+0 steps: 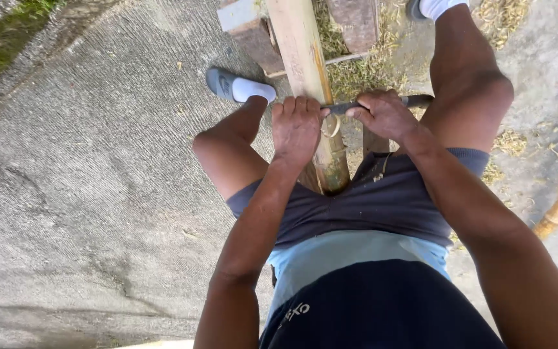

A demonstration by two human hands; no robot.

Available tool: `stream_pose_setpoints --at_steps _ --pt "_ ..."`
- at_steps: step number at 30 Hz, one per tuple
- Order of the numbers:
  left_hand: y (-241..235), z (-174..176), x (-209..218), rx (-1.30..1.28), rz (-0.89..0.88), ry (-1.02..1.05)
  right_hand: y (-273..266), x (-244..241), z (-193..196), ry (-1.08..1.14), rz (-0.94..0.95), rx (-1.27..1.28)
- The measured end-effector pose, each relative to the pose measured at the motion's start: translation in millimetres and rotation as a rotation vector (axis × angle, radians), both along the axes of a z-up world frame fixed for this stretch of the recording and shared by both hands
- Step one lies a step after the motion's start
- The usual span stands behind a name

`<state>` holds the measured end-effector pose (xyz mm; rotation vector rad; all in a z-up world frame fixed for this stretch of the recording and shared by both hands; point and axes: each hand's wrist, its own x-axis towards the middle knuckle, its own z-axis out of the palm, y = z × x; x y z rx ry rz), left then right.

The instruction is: The recorder uses a two-handed drawknife or scraping tool to shave the outer layer of a bamboo pole while sitting on a wooden frame.

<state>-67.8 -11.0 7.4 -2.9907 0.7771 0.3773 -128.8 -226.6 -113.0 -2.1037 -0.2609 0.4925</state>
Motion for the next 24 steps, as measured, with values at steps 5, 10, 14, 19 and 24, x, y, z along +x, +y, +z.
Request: stream_pose_setpoints --at_steps 5,10,14,19,24 --pt "1 8 49 0.047 -0.074 -0.03 10 43 -7 -0.032 -0.063 -0.076" --pt "5 19 -4 0.125 -0.066 -0.006 10 5 -6 0.154 -0.006 0.003" --pt "2 21 -92 -0.023 0.121 0.035 -7 -41 10 0.009 0.183 0.097" --pt "3 17 -57 -0.021 0.154 -0.004 -1 -6 12 -0.155 0.174 0.139" --pt "10 0 65 0.074 -0.072 -0.135 15 73 -8 -0.139 -0.084 0.005"
